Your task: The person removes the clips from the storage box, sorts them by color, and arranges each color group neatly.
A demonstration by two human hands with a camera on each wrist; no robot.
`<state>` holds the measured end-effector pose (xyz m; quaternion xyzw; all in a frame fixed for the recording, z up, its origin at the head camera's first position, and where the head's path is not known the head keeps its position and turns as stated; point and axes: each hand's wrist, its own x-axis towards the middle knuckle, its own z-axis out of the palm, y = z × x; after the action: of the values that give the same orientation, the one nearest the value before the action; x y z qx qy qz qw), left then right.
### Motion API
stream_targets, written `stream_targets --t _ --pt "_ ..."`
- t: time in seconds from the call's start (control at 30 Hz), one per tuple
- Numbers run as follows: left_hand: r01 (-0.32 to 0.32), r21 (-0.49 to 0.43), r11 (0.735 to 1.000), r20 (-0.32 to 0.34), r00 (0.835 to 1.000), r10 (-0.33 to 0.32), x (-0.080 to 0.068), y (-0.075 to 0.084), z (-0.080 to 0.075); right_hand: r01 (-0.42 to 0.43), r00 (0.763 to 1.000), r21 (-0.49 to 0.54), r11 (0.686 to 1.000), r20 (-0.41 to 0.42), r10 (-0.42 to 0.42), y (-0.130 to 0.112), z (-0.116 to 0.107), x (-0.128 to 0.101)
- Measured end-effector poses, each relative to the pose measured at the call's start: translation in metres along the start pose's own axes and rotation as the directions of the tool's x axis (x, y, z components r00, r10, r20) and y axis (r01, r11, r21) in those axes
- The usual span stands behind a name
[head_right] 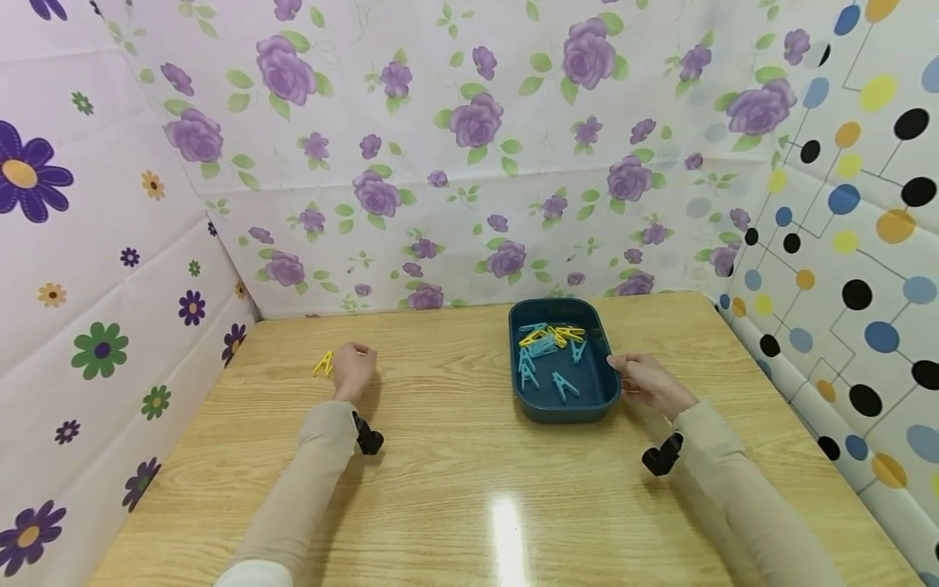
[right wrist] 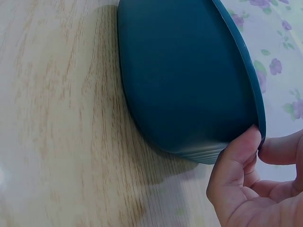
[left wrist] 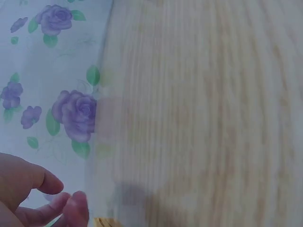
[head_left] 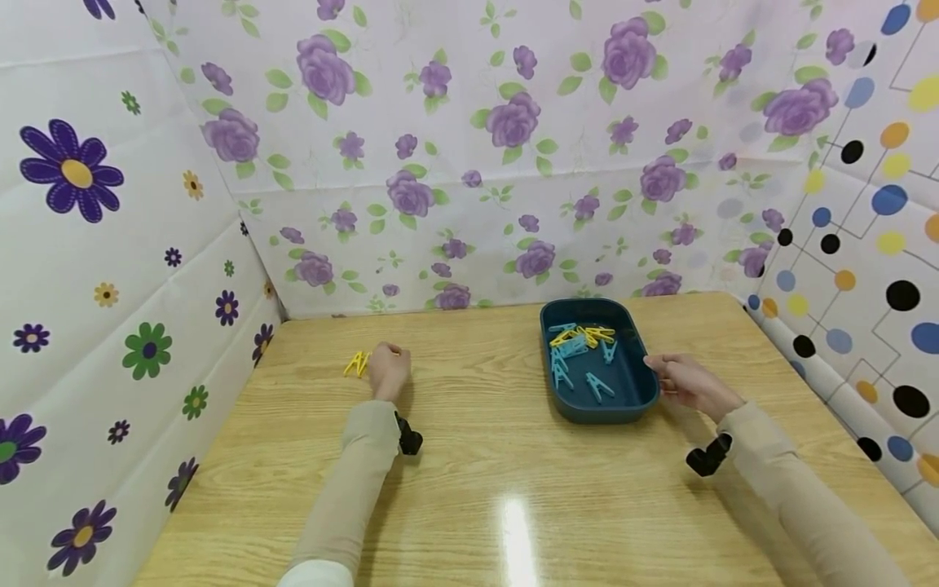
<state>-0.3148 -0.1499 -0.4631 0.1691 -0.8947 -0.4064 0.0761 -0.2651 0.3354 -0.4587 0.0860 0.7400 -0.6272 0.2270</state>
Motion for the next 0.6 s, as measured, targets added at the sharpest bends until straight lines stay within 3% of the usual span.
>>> stream_targets --t 0.3,0.6 --pt "-0.087 -0.007 0.996 0.147 0.985 0.087 -0.002 0.015 0.003 0.0 1.0 0.006 1.0 -0.008 0.0 -0.001 -0.002 0.001" --pt "-0.132 -0.127 0.983 0.285 0.945 0.163 -0.007 0.029 0.013 -0.009 1.0 -0.001 1.0 -0.01 0.009 0.0 0.0 0.0"
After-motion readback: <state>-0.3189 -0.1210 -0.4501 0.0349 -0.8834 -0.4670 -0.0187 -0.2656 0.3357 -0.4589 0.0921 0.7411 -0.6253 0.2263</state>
